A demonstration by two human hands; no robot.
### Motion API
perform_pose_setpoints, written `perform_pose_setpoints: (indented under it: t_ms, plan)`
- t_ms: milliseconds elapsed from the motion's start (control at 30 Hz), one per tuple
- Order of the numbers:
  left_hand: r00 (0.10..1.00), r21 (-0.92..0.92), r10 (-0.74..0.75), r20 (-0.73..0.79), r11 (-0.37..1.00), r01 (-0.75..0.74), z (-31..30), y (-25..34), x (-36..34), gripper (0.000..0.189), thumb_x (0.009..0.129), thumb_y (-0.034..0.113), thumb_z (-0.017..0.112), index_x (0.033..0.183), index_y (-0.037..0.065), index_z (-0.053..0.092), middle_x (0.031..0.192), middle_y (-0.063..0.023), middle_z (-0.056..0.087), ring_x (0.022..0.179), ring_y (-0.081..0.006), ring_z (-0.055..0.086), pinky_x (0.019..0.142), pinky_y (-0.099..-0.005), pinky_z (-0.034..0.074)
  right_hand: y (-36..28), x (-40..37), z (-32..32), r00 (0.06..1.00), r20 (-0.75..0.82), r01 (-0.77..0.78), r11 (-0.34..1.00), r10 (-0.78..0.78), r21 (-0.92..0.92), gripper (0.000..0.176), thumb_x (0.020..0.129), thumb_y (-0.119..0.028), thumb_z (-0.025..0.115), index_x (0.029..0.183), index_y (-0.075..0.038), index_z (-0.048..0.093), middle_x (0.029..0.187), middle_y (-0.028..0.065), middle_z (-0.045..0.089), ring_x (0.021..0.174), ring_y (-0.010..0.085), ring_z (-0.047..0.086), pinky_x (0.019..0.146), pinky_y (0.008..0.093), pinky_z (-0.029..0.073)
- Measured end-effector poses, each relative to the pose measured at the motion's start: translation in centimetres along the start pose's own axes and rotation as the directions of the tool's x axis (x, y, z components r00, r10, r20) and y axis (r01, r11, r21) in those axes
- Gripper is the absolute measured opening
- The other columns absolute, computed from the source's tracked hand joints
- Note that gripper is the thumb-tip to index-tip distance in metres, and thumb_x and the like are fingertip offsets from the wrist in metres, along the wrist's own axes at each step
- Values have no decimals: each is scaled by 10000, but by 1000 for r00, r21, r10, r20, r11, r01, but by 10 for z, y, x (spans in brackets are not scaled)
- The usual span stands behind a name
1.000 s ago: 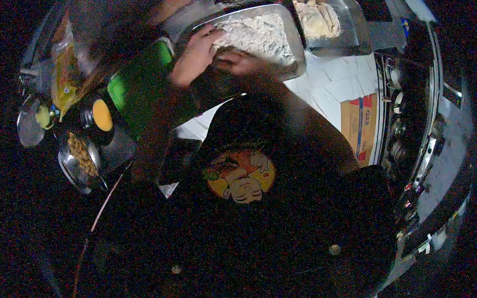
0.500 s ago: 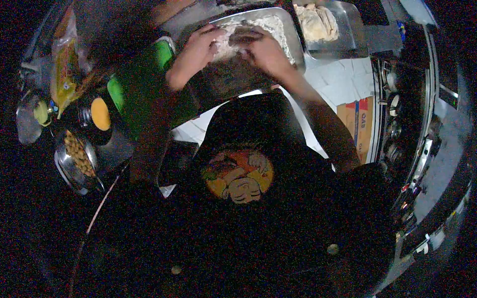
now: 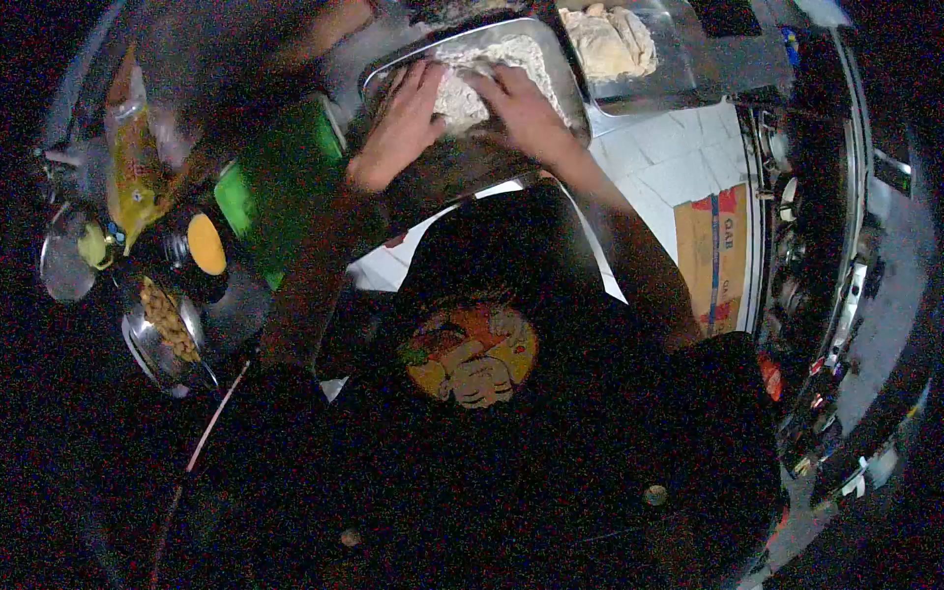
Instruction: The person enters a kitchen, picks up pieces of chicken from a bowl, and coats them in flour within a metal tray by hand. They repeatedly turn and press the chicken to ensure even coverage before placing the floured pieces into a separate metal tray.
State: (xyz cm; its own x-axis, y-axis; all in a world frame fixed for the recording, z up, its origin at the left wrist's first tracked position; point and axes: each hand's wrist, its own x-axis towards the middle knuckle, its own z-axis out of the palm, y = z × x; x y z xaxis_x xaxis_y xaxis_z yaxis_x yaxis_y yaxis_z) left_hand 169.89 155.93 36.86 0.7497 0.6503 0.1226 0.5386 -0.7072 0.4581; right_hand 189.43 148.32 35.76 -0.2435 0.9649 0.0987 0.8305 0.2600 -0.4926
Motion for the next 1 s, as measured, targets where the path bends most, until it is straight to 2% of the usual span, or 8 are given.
perform_pose_setpoints:
  t_ms: [167, 300, 367, 533, 600, 700, 867, 1000]
  plan:
    - [1000, -182, 3, -26, 983, -8, 3, -13, 5, 621, 651, 107, 702, 1214, 40, 448, 1169, -213, 481, 1099, -391, 486, 920, -457, 422, 4, 15, -7, 995, -98, -9, 978, 30, 207, 610, 711, -126, 730, 1263, -44, 484, 1068, 159, 559, 921, 288, 577, 810, 341, 476]
    - [984, -357, -74, 163, 925, 128, -17, -4, 0, 650, 685, 137, 695, 1261, 33, 411, 1207, -227, 477, 1120, -393, 489, 933, -420, 428, 33, 12, -2, 974, 156, -225, 687, 163, 691, 617, 743, -319, 742, 1247, -24, 542, 1108, 134, 630, 928, 207, 603, 840, 306, 476]
    - [995, -469, -8, 96, 882, 52, -11, -10, -4, 664, 715, 144, 687, 1296, 39, 384, 1213, -235, 489, 1115, -397, 498, 954, -407, 416, 34, 7, -9, 800, 368, -596, 550, 474, 586, 591, 786, -391, 694, 1225, -17, 567, 1081, 85, 634, 912, 167, 588, 806, 292, 477]
    - [979, -692, -89, 185, 695, 195, -2, -21, -10, 608, 742, 115, 657, 1284, 29, 395, 1214, -228, 492, 1146, -392, 470, 988, -427, 382, 18, 14, -31, 763, 473, -642, 436, 440, 630, 513, 856, -391, 605, 1176, 9, 585, 911, 54, 635, 779, 116, 557, 705, 275, 457]
    - [974, -719, -98, 206, 660, 218, 0, -21, -11, 589, 749, 101, 646, 1282, 25, 405, 1226, -232, 488, 1162, -395, 457, 998, -432, 374, 18, 14, -29, 828, 246, -560, 721, 504, 407, 496, 869, -422, 589, 1121, 4, 605, 827, 123, 658, 772, 211, 616, 723, 340, 470]
    - [966, -369, -166, 200, 900, 231, -9, -10, -14, 564, 758, 87, 635, 1278, 19, 426, 1288, -241, 451, 1198, -409, 425, 1010, -441, 364, -1, 1, -44, 900, 182, -423, 894, 396, 148, 506, 868, -468, 571, 1050, 1, 621, 963, 211, 661, 921, 361, 627, 819, 445, 487]
    - [983, -263, -161, 93, 948, 180, -12, -8, -21, 557, 759, 73, 641, 1275, 16, 439, 1319, -276, 418, 1219, -440, 394, 1032, -459, 347, 22, -58, 12, 986, 82, -118, 953, 146, -278, 327, 786, -290, 656, 896, -11, 526, 843, 186, 598, 814, 359, 654, 650, 469, 525]
    - [986, -316, -135, 100, 935, 161, 3, -16, -17, 558, 751, 58, 640, 1270, 12, 443, 1293, -295, 425, 1211, -449, 398, 1031, -457, 353, -44, -16, 14, 909, 189, -348, 926, 371, -146, 452, 701, -297, 727, 1046, -29, 608, 927, 211, 648, 832, 367, 630, 742, 456, 507]
